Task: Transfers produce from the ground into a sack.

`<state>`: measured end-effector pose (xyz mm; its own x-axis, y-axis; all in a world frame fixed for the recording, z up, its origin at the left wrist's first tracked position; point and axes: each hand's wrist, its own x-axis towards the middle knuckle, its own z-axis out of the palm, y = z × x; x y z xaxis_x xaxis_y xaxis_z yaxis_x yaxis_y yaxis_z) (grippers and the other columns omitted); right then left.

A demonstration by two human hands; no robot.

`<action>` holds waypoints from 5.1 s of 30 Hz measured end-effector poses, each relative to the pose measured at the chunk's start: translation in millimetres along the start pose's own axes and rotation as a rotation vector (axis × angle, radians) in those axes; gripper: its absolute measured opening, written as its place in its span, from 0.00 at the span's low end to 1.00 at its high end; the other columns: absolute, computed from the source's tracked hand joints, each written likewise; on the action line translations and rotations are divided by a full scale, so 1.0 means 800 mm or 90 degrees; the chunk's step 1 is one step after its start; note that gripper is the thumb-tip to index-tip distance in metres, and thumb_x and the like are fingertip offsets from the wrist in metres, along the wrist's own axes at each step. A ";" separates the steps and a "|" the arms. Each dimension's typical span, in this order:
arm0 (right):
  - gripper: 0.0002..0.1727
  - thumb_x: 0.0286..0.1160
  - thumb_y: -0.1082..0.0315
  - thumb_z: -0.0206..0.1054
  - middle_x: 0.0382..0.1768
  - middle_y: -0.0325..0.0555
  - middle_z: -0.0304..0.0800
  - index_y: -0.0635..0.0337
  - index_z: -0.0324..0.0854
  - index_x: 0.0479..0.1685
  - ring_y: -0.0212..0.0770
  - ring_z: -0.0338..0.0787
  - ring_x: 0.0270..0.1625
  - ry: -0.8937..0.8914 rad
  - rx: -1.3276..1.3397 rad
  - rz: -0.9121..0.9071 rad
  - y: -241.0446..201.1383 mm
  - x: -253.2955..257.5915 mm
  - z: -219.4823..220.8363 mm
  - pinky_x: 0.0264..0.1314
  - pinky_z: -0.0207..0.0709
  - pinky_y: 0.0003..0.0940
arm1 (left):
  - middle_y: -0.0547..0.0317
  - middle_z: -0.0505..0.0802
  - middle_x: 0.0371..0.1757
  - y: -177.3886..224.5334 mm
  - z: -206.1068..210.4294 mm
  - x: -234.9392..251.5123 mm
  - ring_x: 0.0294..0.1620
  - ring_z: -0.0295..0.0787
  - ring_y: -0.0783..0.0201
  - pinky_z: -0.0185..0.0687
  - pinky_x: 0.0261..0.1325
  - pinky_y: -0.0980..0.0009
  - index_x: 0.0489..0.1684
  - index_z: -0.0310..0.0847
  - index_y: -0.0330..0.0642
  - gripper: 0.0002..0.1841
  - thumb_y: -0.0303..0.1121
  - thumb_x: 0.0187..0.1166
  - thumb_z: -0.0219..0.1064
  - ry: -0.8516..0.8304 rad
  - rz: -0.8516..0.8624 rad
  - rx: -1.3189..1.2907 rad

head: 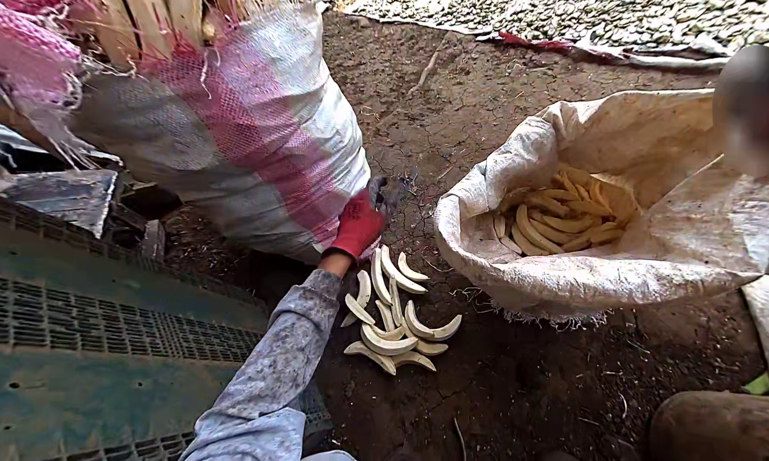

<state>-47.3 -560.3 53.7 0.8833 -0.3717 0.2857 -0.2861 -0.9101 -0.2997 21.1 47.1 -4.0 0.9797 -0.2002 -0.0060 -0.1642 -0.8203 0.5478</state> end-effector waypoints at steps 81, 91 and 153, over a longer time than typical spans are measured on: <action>0.16 0.72 0.66 0.70 0.49 0.73 0.89 0.56 0.85 0.58 0.80 0.87 0.54 -0.082 -0.043 -0.032 -0.046 -0.013 0.016 0.51 0.69 0.86 | 0.28 0.76 0.77 -0.007 0.008 -0.062 0.70 0.80 0.32 0.77 0.64 0.30 0.85 0.65 0.40 0.46 0.43 0.62 0.84 -0.301 -0.064 0.265; 0.14 0.73 0.67 0.69 0.49 0.77 0.87 0.60 0.85 0.56 0.83 0.85 0.55 -0.094 -0.032 -0.029 -0.070 -0.018 0.027 0.50 0.68 0.87 | 0.43 0.65 0.90 -0.149 0.122 -0.204 0.92 0.47 0.32 0.37 0.85 0.25 0.88 0.64 0.51 0.51 0.36 0.54 0.84 -0.523 0.071 0.455; 0.13 0.77 0.69 0.67 0.50 0.81 0.86 0.63 0.84 0.56 0.86 0.83 0.57 -0.116 -0.079 -0.053 -0.103 -0.039 0.012 0.52 0.66 0.89 | 0.35 0.80 0.76 0.200 -0.042 -0.053 0.79 0.75 0.59 0.66 0.83 0.67 0.82 0.60 0.21 0.51 0.51 0.66 0.80 0.284 0.553 -0.226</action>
<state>-47.9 -472.1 61.0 0.9550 -0.2656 0.1322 -0.2431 -0.9560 -0.1644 -43.3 -58.1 111.9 0.5050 -0.3716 0.7790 -0.8617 -0.2681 0.4308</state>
